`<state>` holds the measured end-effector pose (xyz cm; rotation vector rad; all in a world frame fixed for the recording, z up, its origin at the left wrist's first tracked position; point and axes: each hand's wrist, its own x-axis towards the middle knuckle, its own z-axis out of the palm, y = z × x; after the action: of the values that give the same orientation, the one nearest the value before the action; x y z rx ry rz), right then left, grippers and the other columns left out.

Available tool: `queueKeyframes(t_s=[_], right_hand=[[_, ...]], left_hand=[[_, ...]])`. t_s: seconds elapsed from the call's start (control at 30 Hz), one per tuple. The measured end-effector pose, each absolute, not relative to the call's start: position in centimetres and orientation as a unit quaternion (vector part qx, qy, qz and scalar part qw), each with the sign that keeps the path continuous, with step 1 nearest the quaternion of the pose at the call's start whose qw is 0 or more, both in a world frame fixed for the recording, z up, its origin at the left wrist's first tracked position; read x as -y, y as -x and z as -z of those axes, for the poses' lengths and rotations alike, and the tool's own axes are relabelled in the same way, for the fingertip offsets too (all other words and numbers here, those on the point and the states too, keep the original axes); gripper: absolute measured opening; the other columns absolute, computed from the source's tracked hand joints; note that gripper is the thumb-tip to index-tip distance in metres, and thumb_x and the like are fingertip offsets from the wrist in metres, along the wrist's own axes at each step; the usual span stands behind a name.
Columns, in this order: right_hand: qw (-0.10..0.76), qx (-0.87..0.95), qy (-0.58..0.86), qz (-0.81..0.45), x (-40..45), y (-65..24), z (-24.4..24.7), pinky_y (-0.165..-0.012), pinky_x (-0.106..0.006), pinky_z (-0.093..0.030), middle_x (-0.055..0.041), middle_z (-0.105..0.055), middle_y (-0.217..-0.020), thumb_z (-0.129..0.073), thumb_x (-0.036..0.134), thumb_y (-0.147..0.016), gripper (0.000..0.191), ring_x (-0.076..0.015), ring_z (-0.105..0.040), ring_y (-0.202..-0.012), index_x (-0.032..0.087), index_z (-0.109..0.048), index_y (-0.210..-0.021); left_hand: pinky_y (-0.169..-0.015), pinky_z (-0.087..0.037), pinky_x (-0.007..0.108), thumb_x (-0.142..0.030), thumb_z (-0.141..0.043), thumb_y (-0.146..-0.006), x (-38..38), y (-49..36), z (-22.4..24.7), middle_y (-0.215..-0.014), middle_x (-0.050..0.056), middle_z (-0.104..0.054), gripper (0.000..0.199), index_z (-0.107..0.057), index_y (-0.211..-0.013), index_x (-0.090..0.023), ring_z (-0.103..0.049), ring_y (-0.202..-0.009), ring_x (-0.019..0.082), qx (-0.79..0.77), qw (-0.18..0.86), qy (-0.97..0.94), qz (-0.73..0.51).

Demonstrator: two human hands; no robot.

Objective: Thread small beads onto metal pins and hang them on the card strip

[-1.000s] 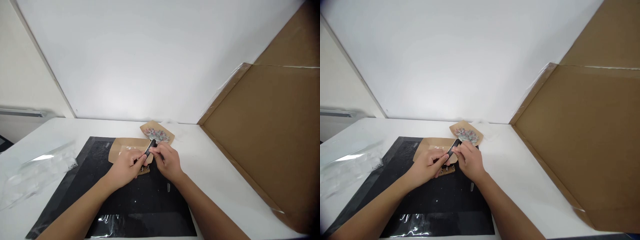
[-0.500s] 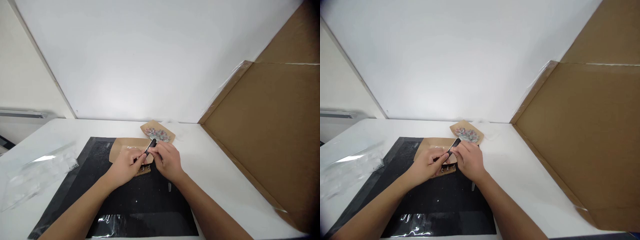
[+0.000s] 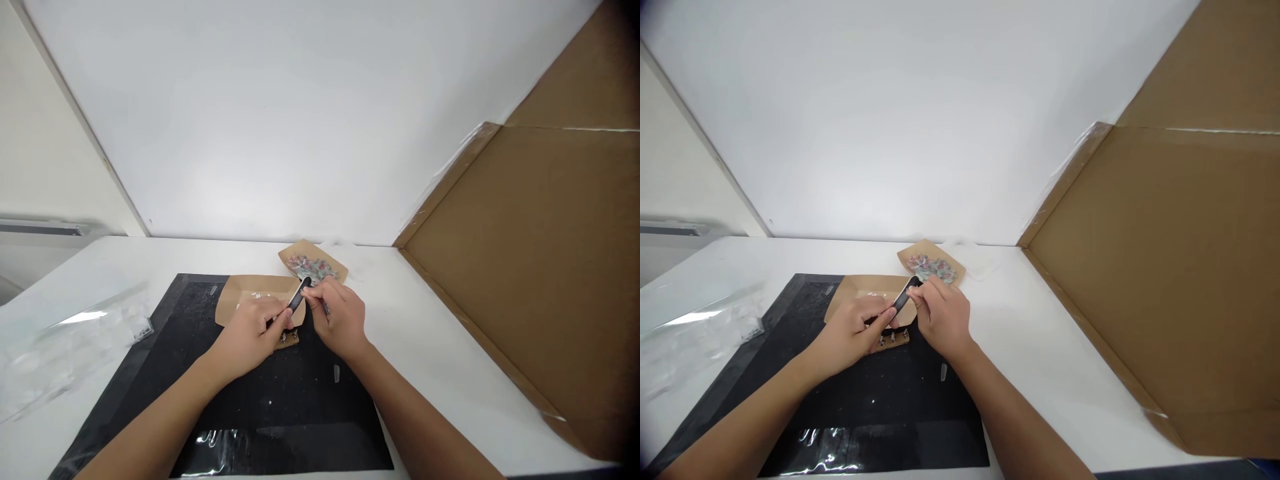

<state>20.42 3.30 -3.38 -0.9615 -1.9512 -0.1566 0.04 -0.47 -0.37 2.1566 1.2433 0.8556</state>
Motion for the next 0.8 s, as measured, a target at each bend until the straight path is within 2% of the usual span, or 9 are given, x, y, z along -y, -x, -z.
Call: queueKeyframes(t_s=[0.17,0.33,0.47,0.63,0.8], right_hand=[[0.422,0.832,0.354,0.06,-3.21,-20.18,3.55,-0.063,-0.032,-0.034,-0.0013,-0.063,-0.073,-0.055,0.029,-0.107,0.026,-0.017,-0.055,-0.066,0.022,-0.063,-0.083],[0.457,0.797,0.39,0.056,-3.48,-20.37,3.75,-0.066,-0.033,-0.036,-0.0025,-0.067,-0.078,-0.056,0.031,-0.107,0.023,-0.0175,-0.059,-0.069,0.021,-0.065,-0.088],[0.435,0.829,0.351,0.023,-3.59,-20.25,4.07,-0.066,-0.032,-0.036,-0.0022,-0.067,-0.078,-0.056,0.029,-0.107,0.021,-0.0173,-0.06,-0.071,0.022,-0.063,-0.088],[0.462,0.802,0.377,0.036,-3.65,-19.81,4.21,-0.067,-0.033,-0.037,-0.003,-0.068,-0.078,-0.055,0.031,-0.107,0.023,-0.0182,-0.06,-0.07,0.022,-0.063,-0.088],[0.424,0.839,0.338,0.045,-3.65,-19.79,3.96,-0.066,-0.033,-0.035,-0.0023,-0.065,-0.076,-0.055,0.027,-0.107,0.022,-0.0182,-0.059,-0.07,0.021,-0.062,-0.087]], left_hand=[[-0.073,-0.043,0.029,-0.033,-0.046,-0.107,0.34,0.02,0.35,-0.072,0.001,-0.068,0.039,-0.068,-0.078,-0.019,-0.063,-0.073,0.017,-0.465,0.242,-0.792,-0.312],[-0.069,-0.045,0.027,-0.035,-0.045,-0.107,0.3,0.11,0.39,-0.068,-0.001,-0.066,0.038,-0.066,-0.079,-0.019,-0.063,-0.066,0.015,-0.467,0.269,-0.779,-0.319],[-0.069,-0.045,0.027,-0.036,-0.045,-0.107,0.15,0.21,0.47,-0.061,-0.003,-0.063,0.039,-0.066,-0.078,-0.02,-0.062,-0.061,0.014,-0.471,0.27,-0.778,-0.317],[-0.07,-0.045,0.027,-0.037,-0.044,-0.107,-0.16,0.33,0.53,-0.051,-0.005,-0.057,0.04,-0.068,-0.08,-0.02,-0.06,-0.056,0.014,-0.476,0.271,-0.774,-0.316],[-0.071,-0.045,0.028,-0.036,-0.045,-0.107,-0.19,0.33,0.45,-0.051,-0.004,-0.058,0.04,-0.068,-0.078,-0.019,-0.062,-0.06,0.015,-0.471,0.254,-0.784,-0.315]])
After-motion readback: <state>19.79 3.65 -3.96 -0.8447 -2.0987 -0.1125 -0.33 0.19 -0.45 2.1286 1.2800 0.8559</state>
